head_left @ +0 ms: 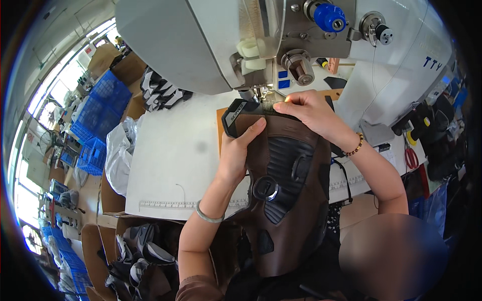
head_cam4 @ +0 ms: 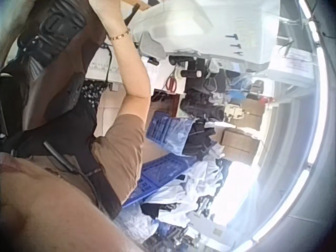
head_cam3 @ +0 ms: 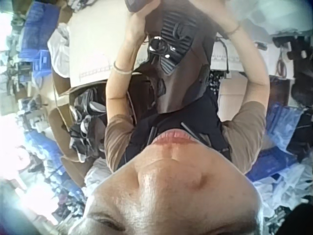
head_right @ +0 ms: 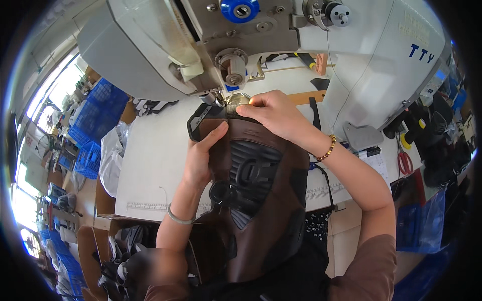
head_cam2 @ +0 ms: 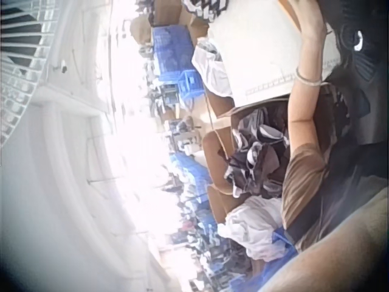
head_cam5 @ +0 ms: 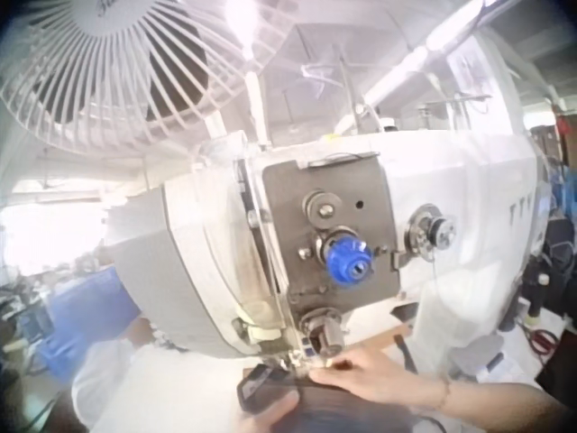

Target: The person sews together various leather shoe upper components using an industrial sewing machine, joining the leather parts with thread.

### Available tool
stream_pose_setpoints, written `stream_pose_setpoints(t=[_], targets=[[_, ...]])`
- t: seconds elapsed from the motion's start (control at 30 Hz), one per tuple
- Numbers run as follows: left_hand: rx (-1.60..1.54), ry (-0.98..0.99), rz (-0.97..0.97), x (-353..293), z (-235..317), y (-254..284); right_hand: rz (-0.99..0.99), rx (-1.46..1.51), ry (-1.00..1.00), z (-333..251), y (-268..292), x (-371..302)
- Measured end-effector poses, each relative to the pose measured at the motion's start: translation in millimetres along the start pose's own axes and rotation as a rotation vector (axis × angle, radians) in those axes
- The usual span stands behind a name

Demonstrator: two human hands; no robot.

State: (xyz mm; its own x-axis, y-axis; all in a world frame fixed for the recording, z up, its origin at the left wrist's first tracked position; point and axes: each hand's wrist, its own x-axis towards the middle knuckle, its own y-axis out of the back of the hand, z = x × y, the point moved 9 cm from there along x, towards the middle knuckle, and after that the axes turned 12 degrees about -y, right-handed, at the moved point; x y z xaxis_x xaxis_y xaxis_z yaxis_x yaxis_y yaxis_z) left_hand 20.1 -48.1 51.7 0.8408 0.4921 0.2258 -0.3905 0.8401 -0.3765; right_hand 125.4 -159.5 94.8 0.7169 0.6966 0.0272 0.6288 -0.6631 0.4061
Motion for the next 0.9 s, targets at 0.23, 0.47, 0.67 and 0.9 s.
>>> stream_pose_setpoints(t=[0.23, 0.47, 0.67, 0.9], targets=[[0.039, 0.001, 0.019, 2, 2, -3, 0.073, 0.036, 0.014, 5, 3, 1], [0.041, -0.002, 0.077, 1, 5, 0, 0.068, 0.232, -0.023, 15, -2, -2], [0.03, 0.073, 0.089, -1, 3, -1, 0.139, 0.197, 0.083, 6, 1, -4], [0.059, 0.037, 0.115, -1, 9, -5, 0.165, 0.172, 0.09, 1, 8, -3]])
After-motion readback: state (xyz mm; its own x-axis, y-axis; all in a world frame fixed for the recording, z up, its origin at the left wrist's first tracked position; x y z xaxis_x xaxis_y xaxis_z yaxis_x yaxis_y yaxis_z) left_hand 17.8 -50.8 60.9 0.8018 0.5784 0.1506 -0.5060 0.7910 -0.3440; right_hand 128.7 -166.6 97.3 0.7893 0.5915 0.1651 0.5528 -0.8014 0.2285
